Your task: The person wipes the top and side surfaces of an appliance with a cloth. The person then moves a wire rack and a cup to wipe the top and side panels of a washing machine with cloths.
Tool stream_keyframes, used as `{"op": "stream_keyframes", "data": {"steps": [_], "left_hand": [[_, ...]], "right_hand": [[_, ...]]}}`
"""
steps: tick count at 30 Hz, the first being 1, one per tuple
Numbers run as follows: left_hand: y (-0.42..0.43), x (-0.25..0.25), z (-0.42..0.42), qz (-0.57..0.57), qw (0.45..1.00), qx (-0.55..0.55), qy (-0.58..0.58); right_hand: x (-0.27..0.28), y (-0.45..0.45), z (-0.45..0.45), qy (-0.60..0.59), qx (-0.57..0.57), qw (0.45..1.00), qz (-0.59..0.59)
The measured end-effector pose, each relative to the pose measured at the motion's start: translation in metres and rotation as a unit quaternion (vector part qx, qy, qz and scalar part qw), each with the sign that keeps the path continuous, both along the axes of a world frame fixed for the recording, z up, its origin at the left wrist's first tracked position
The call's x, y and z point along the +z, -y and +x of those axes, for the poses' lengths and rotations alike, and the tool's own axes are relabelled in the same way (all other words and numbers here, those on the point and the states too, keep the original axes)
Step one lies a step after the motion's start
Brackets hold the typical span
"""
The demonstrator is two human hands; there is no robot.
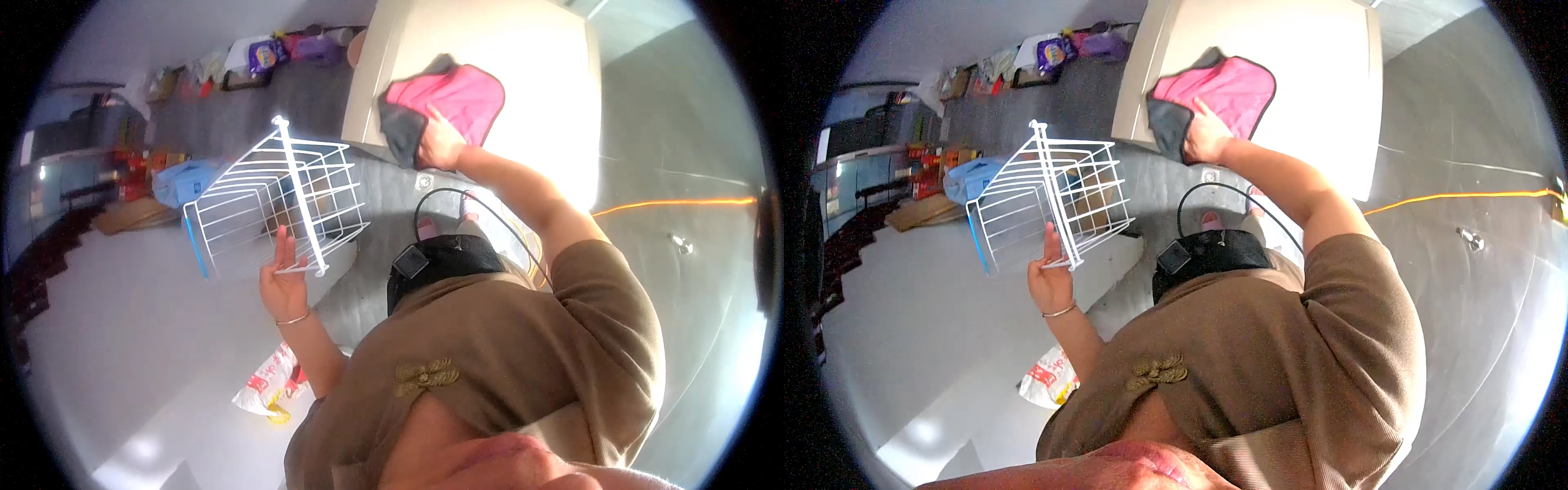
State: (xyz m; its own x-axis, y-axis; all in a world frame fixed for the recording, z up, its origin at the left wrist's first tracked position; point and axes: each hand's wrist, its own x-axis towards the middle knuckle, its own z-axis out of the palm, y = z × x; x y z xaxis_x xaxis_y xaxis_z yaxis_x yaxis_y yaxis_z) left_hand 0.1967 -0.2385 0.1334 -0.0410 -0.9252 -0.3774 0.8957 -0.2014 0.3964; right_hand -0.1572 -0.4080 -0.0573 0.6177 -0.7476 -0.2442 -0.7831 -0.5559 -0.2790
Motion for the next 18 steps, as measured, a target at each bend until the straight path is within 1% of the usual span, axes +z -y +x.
{"op": "stream_keyframes", "data": {"steps": [2,4,6,8,9,12,13,14,15,16,17,18], "left_hand": [[-0.001,-0.007,0.003,-0.026,0.997,-0.011,-0.07],[-0.003,-0.01,0.007,-0.047,0.996,-0.03,-0.072],[-0.005,-0.015,0.013,-0.06,0.994,-0.044,-0.077],[-0.005,-0.017,0.011,-0.078,0.993,-0.056,-0.072],[-0.007,-0.019,0.012,-0.079,0.993,-0.052,-0.076],[-0.007,-0.017,0.011,-0.07,0.994,-0.054,-0.06],[-0.007,-0.017,0.009,-0.053,0.997,-0.039,-0.033],[-0.007,-0.017,0.007,-0.037,0.999,-0.023,-0.007],[-0.006,-0.016,0.005,-0.04,0.999,-0.027,0.013],[-0.007,-0.013,0.002,-0.047,0.998,-0.027,0.017],[-0.007,-0.011,-0.001,-0.039,0.999,-0.02,0.017],[-0.008,-0.009,-0.003,-0.032,0.999,-0.011,0.017]], "right_hand": [[-0.001,-0.022,-0.019,0.057,0.016,0.998,-0.008],[0.003,-0.046,-0.046,0.185,0.021,0.977,-0.104],[0.01,-0.054,-0.077,0.064,0.042,0.996,-0.037],[0.016,-0.062,-0.104,0.189,-0.035,0.98,-0.053],[0.026,-0.068,-0.113,0.216,-0.072,0.972,-0.063],[0.017,-0.061,-0.145,0.161,-0.101,0.978,-0.089],[0.017,-0.057,-0.152,0.138,-0.118,0.977,-0.109],[0.0,-0.048,-0.161,0.138,-0.135,0.972,-0.137],[-0.001,-0.037,-0.17,0.139,-0.152,0.967,-0.15],[-0.004,-0.028,-0.174,0.145,-0.17,0.961,-0.166],[-0.006,-0.021,-0.178,0.177,-0.221,0.939,-0.196],[-0.009,-0.007,-0.184,0.149,-0.252,0.919,-0.262]]}}
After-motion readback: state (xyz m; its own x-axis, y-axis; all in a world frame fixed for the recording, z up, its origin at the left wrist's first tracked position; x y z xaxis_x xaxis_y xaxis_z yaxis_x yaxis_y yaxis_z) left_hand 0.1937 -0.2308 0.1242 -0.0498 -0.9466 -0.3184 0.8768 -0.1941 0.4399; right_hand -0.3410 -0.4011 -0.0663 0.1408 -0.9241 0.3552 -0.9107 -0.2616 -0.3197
